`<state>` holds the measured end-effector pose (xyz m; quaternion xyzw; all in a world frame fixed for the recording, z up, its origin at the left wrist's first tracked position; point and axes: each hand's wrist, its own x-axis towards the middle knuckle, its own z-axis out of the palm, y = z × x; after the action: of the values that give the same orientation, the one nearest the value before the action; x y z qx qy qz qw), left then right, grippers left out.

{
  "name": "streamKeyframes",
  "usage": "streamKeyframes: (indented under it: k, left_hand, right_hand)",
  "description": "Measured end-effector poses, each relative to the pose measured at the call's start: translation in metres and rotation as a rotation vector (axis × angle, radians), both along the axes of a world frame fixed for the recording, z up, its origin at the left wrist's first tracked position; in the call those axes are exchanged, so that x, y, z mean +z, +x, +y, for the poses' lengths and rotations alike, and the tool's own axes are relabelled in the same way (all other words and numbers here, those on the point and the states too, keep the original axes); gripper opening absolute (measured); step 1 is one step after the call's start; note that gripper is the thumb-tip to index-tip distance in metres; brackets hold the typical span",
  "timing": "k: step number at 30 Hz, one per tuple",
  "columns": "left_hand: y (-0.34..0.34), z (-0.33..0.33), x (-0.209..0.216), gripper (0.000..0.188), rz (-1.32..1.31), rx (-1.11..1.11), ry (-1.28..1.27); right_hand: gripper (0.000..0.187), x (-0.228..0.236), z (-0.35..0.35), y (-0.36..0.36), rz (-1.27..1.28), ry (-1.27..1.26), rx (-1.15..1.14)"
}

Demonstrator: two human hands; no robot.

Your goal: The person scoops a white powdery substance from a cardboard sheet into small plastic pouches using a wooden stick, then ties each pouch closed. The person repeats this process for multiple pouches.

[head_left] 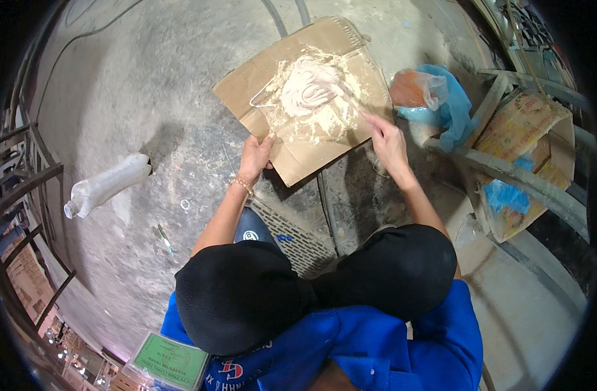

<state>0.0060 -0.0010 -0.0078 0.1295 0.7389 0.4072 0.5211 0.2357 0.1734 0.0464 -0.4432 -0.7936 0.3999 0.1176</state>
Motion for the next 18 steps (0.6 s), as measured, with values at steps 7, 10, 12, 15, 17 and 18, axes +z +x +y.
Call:
streamKeyframes:
  k: [7,10,12,15,17,18]
  left_hand:
    - [-0.002,-0.004,0.005,0.023,-0.004,0.013,0.010]
    - [0.001,0.007,0.002,0.024,-0.029,-0.025,0.031]
    - [-0.002,0.000,0.001,0.024,0.000,-0.003,0.017]
    - [0.000,-0.003,-0.003,0.025,0.029,0.029,0.027]
    - [-0.005,-0.010,-0.006,0.025,0.022,0.025,0.011]
    - [-0.003,-0.006,-0.002,0.025,0.022,0.008,0.017]
  right_hand:
    - [0.028,0.000,-0.059,-0.011,-0.139,-0.151,0.096]
    - [0.028,-0.010,-0.009,-0.029,-0.109,0.003,0.059]
    - [0.029,-0.001,0.023,-0.025,-0.073,0.024,-0.026]
    - [0.027,-0.001,0.023,0.002,-0.048,0.086,0.023]
    - [0.026,0.008,-0.004,0.003,-0.127,-0.126,0.009]
    - [0.025,0.007,-0.016,0.002,-0.005,-0.047,0.021]
